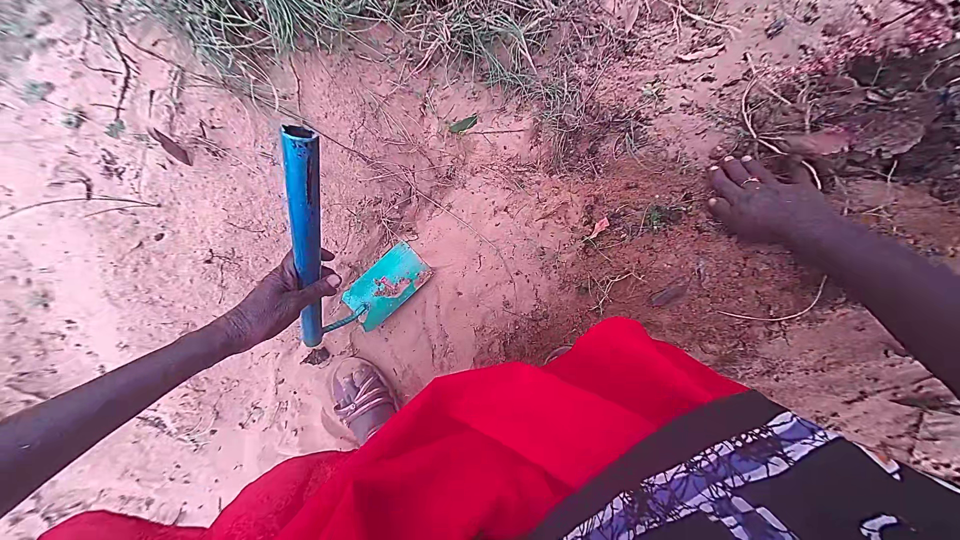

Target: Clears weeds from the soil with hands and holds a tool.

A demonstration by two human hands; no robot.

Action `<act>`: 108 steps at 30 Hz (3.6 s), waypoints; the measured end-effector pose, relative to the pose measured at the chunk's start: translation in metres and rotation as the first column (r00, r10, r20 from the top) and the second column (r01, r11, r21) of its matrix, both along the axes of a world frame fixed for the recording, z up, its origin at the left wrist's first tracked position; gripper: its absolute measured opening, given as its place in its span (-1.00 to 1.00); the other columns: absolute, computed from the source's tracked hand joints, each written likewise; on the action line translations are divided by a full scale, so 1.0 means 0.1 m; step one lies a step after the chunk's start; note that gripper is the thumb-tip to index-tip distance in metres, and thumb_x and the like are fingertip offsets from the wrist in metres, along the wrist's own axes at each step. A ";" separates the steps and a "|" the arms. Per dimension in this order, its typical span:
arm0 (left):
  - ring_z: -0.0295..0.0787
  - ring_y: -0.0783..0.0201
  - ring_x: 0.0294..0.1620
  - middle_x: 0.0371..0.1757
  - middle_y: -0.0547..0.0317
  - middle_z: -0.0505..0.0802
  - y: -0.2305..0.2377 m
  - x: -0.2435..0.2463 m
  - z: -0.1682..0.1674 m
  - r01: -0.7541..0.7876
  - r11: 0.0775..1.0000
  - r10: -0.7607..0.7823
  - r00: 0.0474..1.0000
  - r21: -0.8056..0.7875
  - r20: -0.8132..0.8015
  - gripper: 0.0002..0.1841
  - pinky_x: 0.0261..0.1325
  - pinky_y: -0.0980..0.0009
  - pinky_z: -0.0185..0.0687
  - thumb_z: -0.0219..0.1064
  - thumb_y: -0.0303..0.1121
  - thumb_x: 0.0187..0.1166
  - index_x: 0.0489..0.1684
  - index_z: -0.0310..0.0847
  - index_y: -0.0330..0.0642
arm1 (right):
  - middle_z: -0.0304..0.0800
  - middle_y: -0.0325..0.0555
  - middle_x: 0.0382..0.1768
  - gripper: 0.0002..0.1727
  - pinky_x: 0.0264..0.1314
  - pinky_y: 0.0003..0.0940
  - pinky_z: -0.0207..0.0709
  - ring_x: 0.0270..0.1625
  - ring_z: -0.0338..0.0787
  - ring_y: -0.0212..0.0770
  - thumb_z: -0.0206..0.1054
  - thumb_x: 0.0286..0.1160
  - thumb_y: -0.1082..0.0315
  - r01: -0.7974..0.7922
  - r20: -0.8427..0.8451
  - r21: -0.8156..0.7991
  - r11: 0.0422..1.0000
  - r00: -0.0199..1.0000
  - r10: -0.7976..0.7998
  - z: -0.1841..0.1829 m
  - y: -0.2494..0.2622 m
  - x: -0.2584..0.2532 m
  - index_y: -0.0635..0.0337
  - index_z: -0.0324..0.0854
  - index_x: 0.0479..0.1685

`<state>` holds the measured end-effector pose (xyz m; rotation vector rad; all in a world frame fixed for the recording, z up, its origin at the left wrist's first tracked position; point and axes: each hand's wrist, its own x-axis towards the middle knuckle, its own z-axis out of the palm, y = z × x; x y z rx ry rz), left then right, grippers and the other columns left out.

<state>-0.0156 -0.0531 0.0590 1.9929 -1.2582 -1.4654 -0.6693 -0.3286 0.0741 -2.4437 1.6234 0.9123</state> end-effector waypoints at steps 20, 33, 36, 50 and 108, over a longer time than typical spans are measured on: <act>0.80 0.21 -0.13 -0.09 -0.06 0.77 -0.01 0.06 -0.04 0.035 0.998 -0.038 0.998 0.050 0.050 -0.61 0.06 0.18 0.72 0.23 -0.38 0.77 0.50 0.35 -0.24 | 0.78 0.50 0.02 -0.34 0.32 0.66 0.28 0.23 0.73 0.51 0.27 0.63 -0.15 0.216 -0.163 0.117 0.969 0.967 -0.196 -0.29 0.20 1.25 0.46 0.69 -0.08; 0.77 0.13 -0.10 -0.05 -0.09 0.76 0.06 0.07 -0.05 0.043 0.995 -0.047 0.997 0.086 0.052 -0.63 0.07 0.06 0.70 0.21 -0.34 0.77 0.47 0.40 -0.25 | 0.75 0.48 0.08 -0.58 0.19 0.54 0.45 0.23 0.72 0.51 0.28 0.75 0.14 0.226 -0.087 0.333 0.916 0.974 -0.208 -0.28 0.04 0.98 0.42 0.66 0.16; 0.73 0.14 -0.14 -0.10 -0.07 0.73 0.04 0.01 0.01 0.046 0.995 -0.050 0.997 0.087 0.054 -0.65 0.05 0.08 0.68 0.21 -0.41 0.77 0.44 0.40 -0.31 | 0.77 0.46 0.08 -0.56 0.18 0.53 0.47 0.24 0.73 0.49 0.25 0.76 0.10 0.201 -0.153 0.313 0.928 0.975 -0.160 -0.28 0.15 0.93 0.39 0.68 0.10; 0.77 0.12 -0.08 -0.04 -0.13 0.75 0.01 0.05 -0.02 0.056 0.996 -0.060 0.997 0.073 0.049 -0.64 0.10 0.06 0.70 0.19 -0.40 0.78 0.46 0.37 -0.32 | 0.81 0.43 -0.14 -0.69 0.03 0.49 0.53 0.02 0.79 0.54 0.25 0.73 0.31 0.104 -0.089 0.147 0.984 0.992 -0.092 0.20 1.01 0.71 0.21 0.61 0.33; 0.82 0.24 0.05 0.02 0.04 0.87 0.12 0.05 0.05 0.021 0.999 -0.023 0.998 0.031 0.066 -0.59 0.24 0.09 0.66 0.33 -0.26 0.68 0.42 0.52 -0.22 | 0.63 0.70 0.24 -0.49 0.29 0.66 0.39 0.38 0.60 0.69 0.29 0.68 0.24 0.371 0.290 -0.056 0.927 0.894 -0.341 -0.29 -0.66 1.05 0.51 0.50 0.40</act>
